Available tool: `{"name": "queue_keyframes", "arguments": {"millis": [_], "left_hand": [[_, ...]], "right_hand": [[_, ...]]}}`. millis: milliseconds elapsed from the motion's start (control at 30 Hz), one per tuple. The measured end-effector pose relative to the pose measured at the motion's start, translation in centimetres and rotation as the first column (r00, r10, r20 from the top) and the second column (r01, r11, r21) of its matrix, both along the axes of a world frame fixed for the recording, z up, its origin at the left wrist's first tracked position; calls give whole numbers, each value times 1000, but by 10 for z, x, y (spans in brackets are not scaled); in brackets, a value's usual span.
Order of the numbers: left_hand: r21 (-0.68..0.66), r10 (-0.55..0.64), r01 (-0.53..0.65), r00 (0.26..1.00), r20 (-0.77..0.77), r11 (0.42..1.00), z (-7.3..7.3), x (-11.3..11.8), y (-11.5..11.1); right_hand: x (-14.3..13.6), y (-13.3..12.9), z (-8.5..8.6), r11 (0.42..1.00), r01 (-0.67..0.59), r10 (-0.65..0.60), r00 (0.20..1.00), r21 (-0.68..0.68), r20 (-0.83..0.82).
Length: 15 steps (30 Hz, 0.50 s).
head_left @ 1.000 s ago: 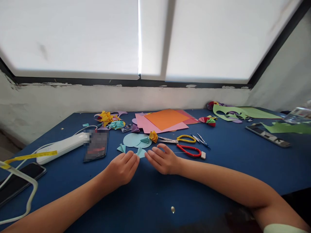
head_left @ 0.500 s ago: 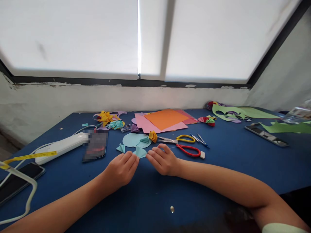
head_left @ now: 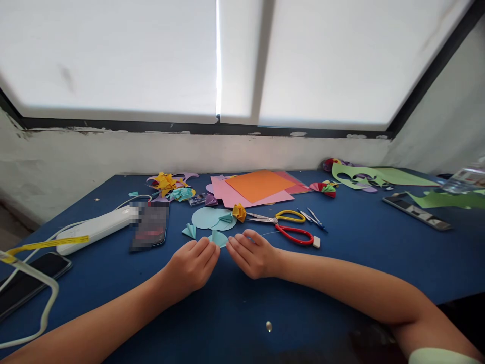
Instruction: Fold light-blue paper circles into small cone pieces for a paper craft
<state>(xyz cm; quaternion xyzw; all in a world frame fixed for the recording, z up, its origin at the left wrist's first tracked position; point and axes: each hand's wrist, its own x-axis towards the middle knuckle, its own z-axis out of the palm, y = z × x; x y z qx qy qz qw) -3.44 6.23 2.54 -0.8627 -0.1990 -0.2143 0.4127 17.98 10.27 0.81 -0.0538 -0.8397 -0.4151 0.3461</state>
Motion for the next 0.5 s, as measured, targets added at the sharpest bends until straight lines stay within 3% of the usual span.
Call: {"name": "queue_keyframes", "arguments": {"millis": [233,500], "left_hand": [[-3,-4,4,1000,-4,1000,3,2,0],[4,-35,35,999,9,999,2,3,2]], "right_hand": [[-4,0,-2,999,30,-30,999,20,34],[-4,-1,0,997,53,-52,999,-53,15]]}}
